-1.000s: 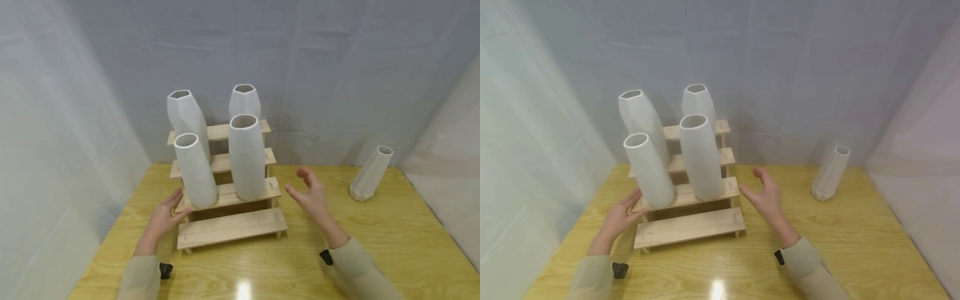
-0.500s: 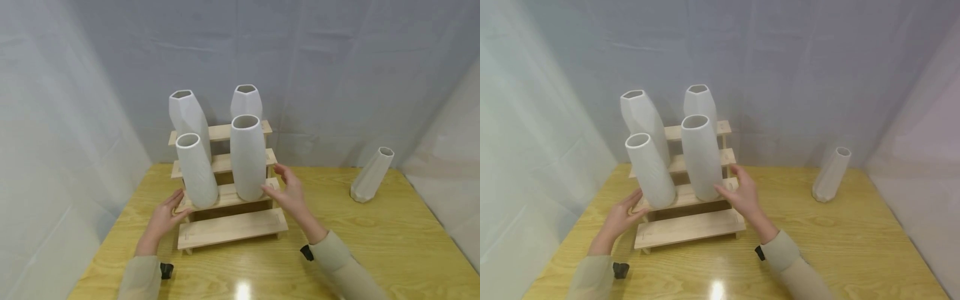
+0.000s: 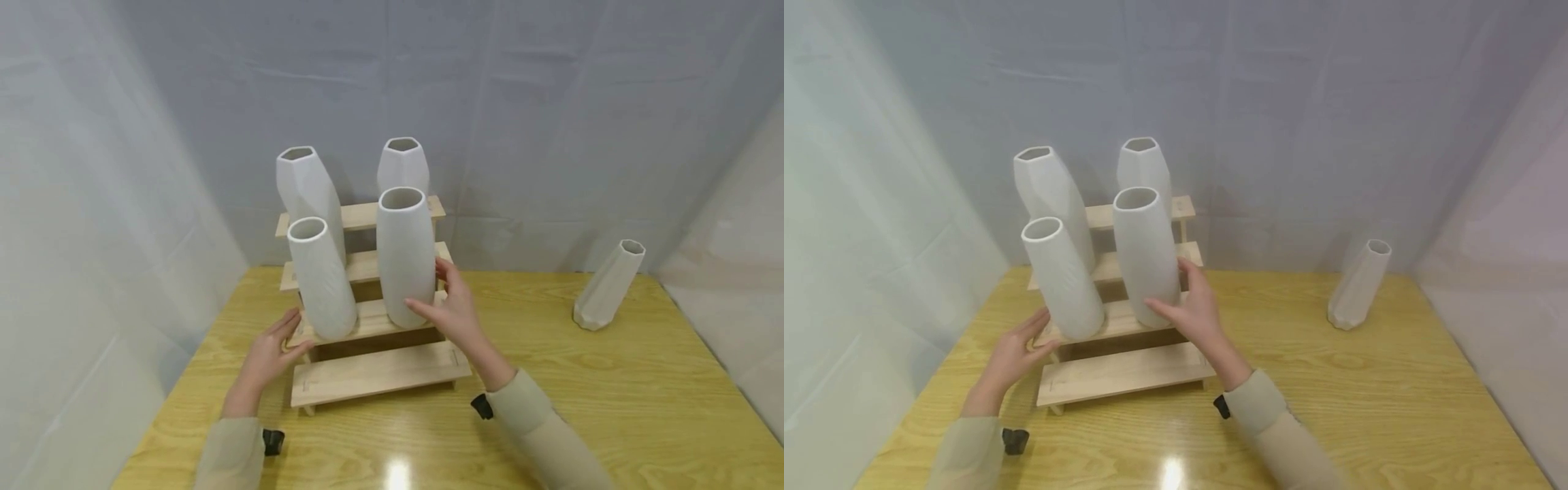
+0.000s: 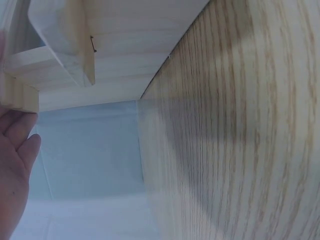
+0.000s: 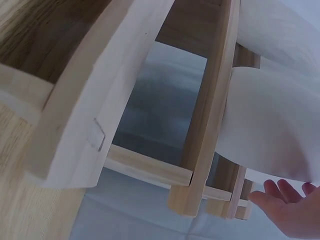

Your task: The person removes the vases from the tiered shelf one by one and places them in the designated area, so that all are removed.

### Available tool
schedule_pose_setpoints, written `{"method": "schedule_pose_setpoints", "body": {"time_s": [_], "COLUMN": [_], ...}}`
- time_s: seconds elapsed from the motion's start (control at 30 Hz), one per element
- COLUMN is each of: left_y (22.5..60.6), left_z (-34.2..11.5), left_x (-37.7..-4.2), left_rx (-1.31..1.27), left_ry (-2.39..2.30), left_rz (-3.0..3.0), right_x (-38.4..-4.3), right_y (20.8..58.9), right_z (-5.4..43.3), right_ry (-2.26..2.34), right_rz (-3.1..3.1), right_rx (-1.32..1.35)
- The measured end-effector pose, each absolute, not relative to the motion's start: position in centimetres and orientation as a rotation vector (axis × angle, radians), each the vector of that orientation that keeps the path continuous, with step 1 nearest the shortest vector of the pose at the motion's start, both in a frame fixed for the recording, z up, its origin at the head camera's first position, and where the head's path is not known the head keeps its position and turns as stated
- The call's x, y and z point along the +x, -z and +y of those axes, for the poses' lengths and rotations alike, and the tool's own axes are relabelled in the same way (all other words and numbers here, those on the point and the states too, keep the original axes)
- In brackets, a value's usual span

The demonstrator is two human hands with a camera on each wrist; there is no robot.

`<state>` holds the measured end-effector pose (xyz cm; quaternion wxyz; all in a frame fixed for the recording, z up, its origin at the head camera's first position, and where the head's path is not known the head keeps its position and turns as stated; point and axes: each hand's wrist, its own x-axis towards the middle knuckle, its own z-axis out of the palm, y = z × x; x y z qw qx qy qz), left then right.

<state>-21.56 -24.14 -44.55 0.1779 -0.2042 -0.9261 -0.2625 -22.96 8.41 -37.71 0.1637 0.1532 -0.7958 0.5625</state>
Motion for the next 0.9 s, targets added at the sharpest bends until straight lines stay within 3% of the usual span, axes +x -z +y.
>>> {"method": "schedule_pose_setpoints", "body": {"time_s": [0.9], "left_y": [44.7], "left_z": [-24.1], "left_x": [-21.5], "left_rx": [-0.575], "left_ry": [0.732], "left_rz": [-2.607], "right_x": [-23.8], "right_y": [37.8], "right_z": [7.2], "right_ry": [-1.670], "right_rz": [-2.233], "right_rx": [0.409]}}
